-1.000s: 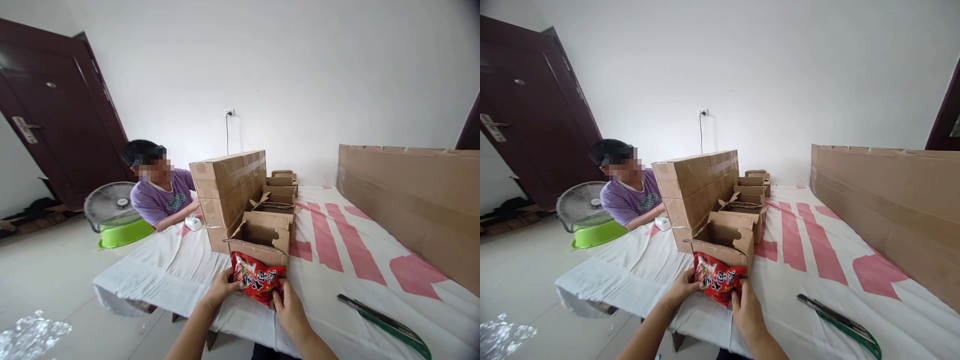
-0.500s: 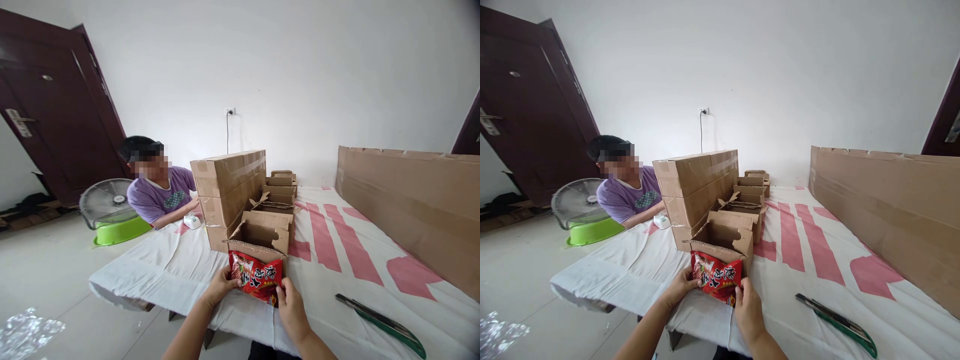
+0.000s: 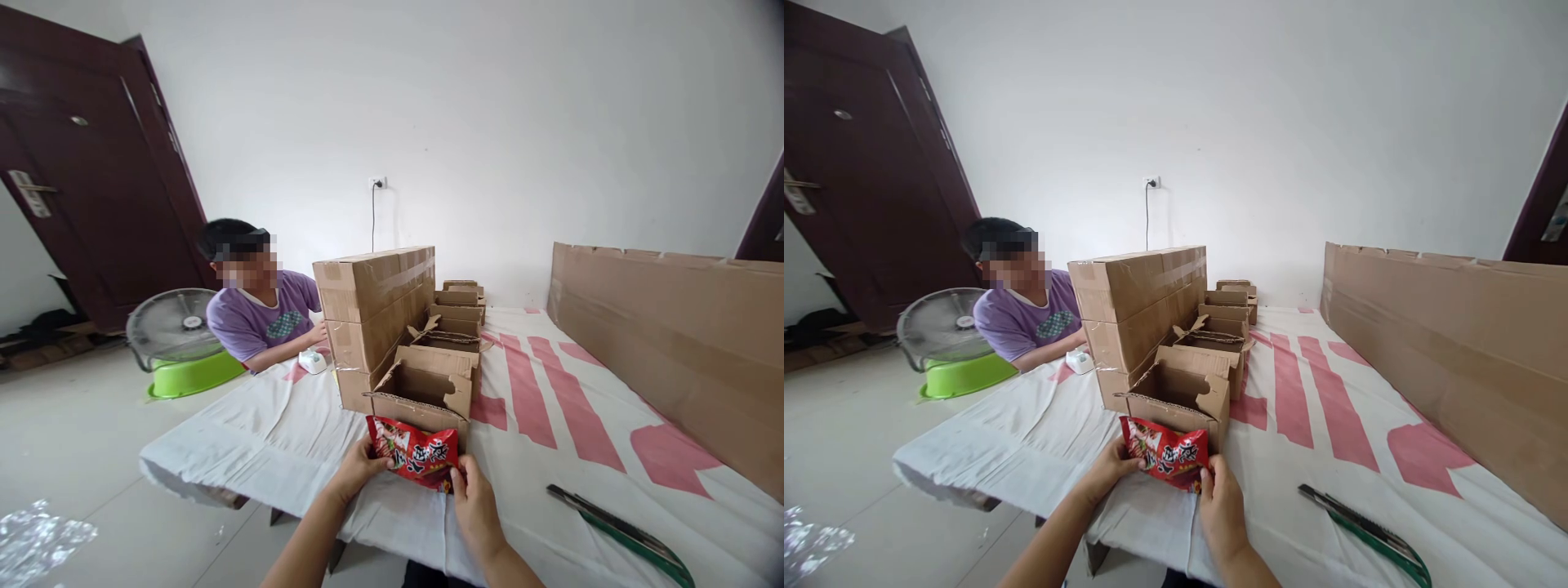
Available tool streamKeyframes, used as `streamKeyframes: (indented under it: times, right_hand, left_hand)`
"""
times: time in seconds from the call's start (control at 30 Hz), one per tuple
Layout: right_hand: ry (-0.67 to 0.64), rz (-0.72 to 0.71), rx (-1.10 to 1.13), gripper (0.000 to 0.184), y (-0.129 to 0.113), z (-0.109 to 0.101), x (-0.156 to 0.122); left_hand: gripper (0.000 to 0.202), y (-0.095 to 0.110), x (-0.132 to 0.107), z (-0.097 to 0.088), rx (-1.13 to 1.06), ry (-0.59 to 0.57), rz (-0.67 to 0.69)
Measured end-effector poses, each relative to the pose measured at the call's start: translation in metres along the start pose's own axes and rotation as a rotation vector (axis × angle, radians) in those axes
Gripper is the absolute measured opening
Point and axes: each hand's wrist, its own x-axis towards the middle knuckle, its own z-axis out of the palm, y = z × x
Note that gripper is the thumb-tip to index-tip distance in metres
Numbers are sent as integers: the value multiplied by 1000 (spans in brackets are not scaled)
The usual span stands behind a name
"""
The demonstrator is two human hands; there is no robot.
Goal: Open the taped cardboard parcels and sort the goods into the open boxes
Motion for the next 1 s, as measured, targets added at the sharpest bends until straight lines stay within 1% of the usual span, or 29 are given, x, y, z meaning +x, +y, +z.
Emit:
streamKeyframes:
  times: [0.17, 0.3, 0.6, 0.8, 1.0]
  right_hand:
    - [-22, 23, 19, 16, 1, 1, -1]
    - [-33, 32, 26, 14, 1, 2, -2]
    - [-59, 35, 25, 19, 3, 3, -3]
    - [-60, 19, 18, 11, 4, 4, -2]
    - [-71, -6, 18, 10, -1, 0, -3]
  left_hand:
    - [62, 1, -1, 0, 29, 9, 0]
    - [62, 1, -1, 0, 54, 16, 0]
    - [62, 5, 0, 1, 52, -22, 4]
    - [62, 4, -1, 2, 48, -25, 1]
    - [59, 4, -1, 2, 49, -24, -5]
